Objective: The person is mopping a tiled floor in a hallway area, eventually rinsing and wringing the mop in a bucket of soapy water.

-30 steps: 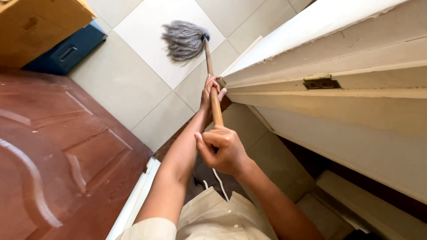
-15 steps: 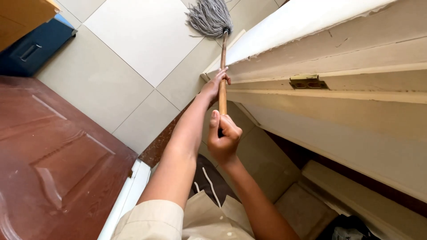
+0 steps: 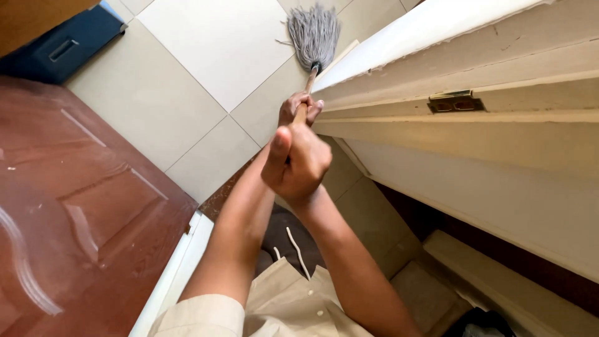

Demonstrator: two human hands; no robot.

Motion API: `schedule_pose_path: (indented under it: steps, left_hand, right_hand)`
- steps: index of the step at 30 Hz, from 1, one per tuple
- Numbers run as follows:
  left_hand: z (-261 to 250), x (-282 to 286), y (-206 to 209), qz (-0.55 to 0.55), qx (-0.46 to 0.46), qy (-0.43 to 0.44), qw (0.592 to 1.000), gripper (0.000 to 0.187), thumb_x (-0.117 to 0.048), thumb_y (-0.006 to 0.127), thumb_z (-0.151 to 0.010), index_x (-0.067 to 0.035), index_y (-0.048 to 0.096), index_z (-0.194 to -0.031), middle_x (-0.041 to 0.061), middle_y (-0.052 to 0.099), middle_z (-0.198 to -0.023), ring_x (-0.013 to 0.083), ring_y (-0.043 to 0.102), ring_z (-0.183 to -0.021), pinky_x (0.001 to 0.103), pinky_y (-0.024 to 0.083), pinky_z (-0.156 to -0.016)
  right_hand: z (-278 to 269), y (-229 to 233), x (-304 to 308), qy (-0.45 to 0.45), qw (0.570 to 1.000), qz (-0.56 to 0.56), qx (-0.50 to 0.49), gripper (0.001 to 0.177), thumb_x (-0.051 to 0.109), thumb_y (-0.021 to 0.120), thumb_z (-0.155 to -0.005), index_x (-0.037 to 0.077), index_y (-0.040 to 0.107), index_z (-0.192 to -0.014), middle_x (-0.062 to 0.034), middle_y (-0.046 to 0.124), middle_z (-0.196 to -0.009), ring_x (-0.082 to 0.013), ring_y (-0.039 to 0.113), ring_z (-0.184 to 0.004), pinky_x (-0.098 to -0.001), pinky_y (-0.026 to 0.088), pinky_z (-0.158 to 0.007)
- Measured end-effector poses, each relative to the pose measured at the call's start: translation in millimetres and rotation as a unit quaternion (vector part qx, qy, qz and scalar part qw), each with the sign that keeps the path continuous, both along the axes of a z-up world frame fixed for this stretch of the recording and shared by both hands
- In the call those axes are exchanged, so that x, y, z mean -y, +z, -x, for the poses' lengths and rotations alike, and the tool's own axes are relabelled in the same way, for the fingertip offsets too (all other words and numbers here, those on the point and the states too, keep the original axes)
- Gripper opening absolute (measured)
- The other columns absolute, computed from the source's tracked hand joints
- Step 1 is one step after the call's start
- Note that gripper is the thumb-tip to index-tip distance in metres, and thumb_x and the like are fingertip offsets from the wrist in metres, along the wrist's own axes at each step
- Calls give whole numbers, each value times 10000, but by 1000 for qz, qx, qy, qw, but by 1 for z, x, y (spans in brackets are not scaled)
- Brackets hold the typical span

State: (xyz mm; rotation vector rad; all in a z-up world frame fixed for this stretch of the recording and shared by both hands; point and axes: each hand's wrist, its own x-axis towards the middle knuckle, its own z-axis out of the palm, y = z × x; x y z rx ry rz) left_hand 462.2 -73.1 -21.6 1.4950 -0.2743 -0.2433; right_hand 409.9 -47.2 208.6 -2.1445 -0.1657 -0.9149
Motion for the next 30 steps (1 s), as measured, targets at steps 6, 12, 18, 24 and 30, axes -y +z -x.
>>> schedule_pose_path:
  steps: [6, 12, 18, 24, 30]
  left_hand:
    - [-10, -51, 60, 24, -121, -35, 992, 240, -330, 647, -933, -158, 519, -825, -17, 564, -869, 129, 518, -831, 301, 470, -724]
    - [-1, -85, 88, 41, -241, -77, 967, 348, -458, 524, -992, -186, 491, -778, -64, 505, -723, 55, 467, -663, 251, 461, -561]
    - [36, -117, 130, 241, -186, -125, 944, 518, -638, 499, -1027, -163, 481, -821, -93, 463, -799, 51, 409, -727, 229, 415, -684]
    - [70, -128, 47, -14, -59, -80, 995, 408, -411, 634, -881, -129, 460, -645, -48, 529, -646, 65, 445, -591, 283, 415, -541]
    - [108, -124, 27, -219, -4, -82, 972, 364, -410, 803, -795, -182, 647, -558, -20, 653, -536, 90, 576, -439, 291, 520, -455]
  right_hand:
    - [-22, 42, -8, -16, 998, -52, 43, 356, 129, 465, -1158, -39, 593, -871, -124, 632, -752, -220, 658, -598, -313, 523, -572]
    - [-6, 59, -32, 0, 995, -70, 75, 364, 110, 474, -1135, -21, 568, -808, -103, 608, -693, -203, 640, -589, -297, 500, -515]
    - [12, 71, -53, 1, 995, -64, 70, 393, 95, 490, -1122, -19, 526, -748, -111, 510, -644, -210, 532, -515, -307, 400, -483]
    - [33, 81, -55, 13, 985, -158, 65, 447, 176, 482, -1164, -5, 547, -761, -49, 534, -622, -114, 511, -485, -280, 409, -474]
    - [64, 59, -12, -1, 958, -269, 104, 510, 260, 487, -1155, 63, 479, -684, 9, 438, -530, -74, 427, -392, -243, 311, -353]
